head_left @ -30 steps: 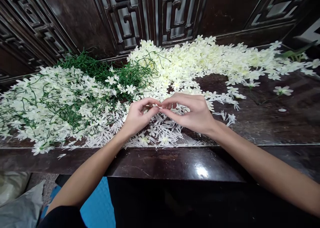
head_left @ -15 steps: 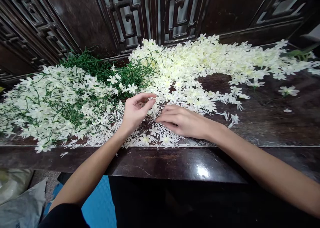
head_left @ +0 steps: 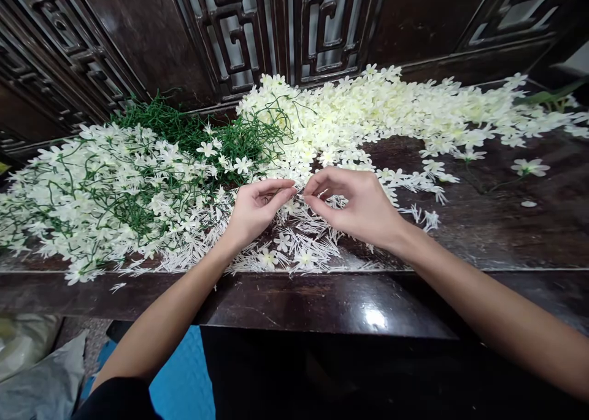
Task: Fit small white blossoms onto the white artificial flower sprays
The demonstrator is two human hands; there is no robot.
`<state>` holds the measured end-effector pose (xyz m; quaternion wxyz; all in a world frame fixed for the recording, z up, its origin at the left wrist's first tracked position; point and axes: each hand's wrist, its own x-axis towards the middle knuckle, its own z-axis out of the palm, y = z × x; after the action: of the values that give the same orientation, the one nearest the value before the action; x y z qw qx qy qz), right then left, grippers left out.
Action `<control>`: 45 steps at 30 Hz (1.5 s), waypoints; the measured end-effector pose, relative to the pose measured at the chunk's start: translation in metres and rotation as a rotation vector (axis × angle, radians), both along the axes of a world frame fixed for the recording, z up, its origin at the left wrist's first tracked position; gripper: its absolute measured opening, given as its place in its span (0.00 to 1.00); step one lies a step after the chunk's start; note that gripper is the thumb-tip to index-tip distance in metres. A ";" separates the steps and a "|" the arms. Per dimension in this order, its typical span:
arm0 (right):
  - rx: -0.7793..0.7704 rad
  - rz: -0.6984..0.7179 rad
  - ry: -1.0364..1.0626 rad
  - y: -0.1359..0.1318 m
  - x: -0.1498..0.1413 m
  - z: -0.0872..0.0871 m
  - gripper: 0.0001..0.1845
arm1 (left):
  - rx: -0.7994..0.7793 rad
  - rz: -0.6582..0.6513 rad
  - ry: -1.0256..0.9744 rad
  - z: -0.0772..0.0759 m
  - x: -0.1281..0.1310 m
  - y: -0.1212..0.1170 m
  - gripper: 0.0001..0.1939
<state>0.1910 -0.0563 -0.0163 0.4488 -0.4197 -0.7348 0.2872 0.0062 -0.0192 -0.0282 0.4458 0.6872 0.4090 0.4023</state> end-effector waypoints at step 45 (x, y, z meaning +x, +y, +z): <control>-0.063 -0.123 -0.042 -0.001 0.000 0.002 0.06 | 0.083 -0.108 -0.008 0.006 -0.001 -0.004 0.07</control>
<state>0.1910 -0.0573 -0.0147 0.4367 -0.4838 -0.7075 0.2734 0.0053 -0.0236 -0.0227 0.4397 0.7246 0.3525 0.3967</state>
